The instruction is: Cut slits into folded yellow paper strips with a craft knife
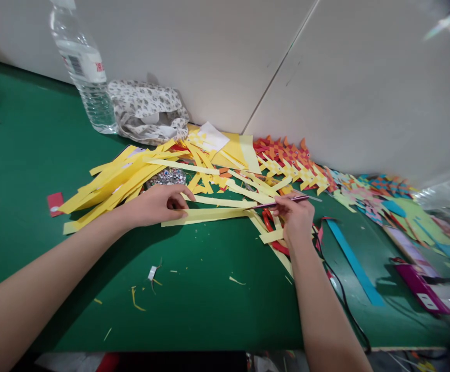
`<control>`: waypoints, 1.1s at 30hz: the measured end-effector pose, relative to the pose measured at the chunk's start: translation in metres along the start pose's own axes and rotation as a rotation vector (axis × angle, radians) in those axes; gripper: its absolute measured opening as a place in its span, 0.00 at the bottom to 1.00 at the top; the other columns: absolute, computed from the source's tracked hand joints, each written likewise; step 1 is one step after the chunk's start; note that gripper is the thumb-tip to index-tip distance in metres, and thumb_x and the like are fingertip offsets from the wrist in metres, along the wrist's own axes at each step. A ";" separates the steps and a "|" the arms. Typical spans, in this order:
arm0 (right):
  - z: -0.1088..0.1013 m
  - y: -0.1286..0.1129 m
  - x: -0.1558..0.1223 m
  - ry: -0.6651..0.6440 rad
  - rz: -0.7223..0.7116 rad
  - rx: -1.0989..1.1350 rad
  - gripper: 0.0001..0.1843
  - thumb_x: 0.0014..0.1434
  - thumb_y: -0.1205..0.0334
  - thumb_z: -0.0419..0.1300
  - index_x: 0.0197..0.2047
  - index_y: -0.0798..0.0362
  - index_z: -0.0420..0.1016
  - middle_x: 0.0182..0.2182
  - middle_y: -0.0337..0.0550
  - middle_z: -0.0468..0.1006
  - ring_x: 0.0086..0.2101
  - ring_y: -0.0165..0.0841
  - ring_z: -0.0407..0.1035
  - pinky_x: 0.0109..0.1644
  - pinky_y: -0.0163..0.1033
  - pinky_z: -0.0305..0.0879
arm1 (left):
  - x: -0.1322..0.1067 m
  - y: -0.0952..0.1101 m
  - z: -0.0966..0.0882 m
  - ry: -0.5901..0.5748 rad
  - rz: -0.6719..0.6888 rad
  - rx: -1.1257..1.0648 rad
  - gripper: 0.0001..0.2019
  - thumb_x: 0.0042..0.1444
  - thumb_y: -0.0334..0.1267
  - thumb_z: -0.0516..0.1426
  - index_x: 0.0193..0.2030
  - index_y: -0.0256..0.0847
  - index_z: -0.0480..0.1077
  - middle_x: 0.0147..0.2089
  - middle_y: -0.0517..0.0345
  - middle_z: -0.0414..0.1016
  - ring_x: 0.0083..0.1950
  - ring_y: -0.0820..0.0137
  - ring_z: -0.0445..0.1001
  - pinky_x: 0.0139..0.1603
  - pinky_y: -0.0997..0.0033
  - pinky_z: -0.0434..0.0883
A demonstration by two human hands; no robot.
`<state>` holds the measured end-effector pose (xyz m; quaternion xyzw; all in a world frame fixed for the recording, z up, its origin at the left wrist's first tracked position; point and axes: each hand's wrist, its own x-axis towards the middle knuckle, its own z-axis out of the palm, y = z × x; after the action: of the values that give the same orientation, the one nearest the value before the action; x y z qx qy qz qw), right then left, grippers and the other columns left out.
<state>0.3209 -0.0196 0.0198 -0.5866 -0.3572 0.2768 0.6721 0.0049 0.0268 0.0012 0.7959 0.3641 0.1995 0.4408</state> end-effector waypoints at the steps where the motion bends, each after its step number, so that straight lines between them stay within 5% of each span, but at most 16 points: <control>1: -0.001 0.000 0.001 0.011 -0.005 -0.004 0.08 0.35 0.70 0.68 0.16 0.54 0.71 0.12 0.32 0.71 0.12 0.27 0.63 0.15 0.32 0.58 | 0.000 0.000 0.000 -0.002 0.000 -0.003 0.15 0.50 0.37 0.58 0.46 0.42 0.69 0.34 0.62 0.80 0.32 0.73 0.74 0.33 0.75 0.67; 10: -0.004 0.000 0.007 0.088 -0.066 -0.013 0.08 0.34 0.70 0.67 0.15 0.54 0.70 0.11 0.32 0.69 0.12 0.27 0.63 0.13 0.31 0.57 | 0.001 -0.003 0.000 0.002 -0.010 -0.016 0.15 0.50 0.37 0.59 0.46 0.42 0.69 0.34 0.63 0.80 0.31 0.73 0.72 0.32 0.76 0.66; 16: 0.000 -0.012 -0.002 0.268 -0.219 0.189 0.07 0.40 0.69 0.62 0.16 0.54 0.67 0.13 0.33 0.70 0.11 0.25 0.64 0.12 0.28 0.54 | 0.001 -0.004 0.001 0.012 -0.021 -0.002 0.17 0.49 0.36 0.60 0.48 0.42 0.68 0.35 0.62 0.80 0.31 0.73 0.72 0.31 0.76 0.66; 25: 0.058 -0.009 -0.075 -0.376 -0.158 -0.021 0.09 0.51 0.62 0.69 0.25 0.53 0.73 0.17 0.35 0.76 0.17 0.28 0.72 0.22 0.32 0.68 | 0.002 -0.005 0.001 0.009 -0.009 0.021 0.18 0.49 0.35 0.60 0.49 0.43 0.69 0.35 0.62 0.80 0.32 0.73 0.73 0.31 0.75 0.65; 33: 0.065 -0.003 -0.079 -0.418 -0.027 -0.121 0.12 0.51 0.57 0.69 0.25 0.53 0.72 0.18 0.36 0.77 0.20 0.29 0.73 0.27 0.33 0.71 | 0.002 -0.004 0.001 0.004 -0.001 0.021 0.18 0.48 0.34 0.59 0.48 0.42 0.68 0.35 0.62 0.80 0.31 0.73 0.73 0.33 0.75 0.66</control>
<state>0.2213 -0.0439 0.0142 -0.5508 -0.5125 0.3615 0.5508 0.0051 0.0290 -0.0031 0.7999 0.3675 0.1970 0.4316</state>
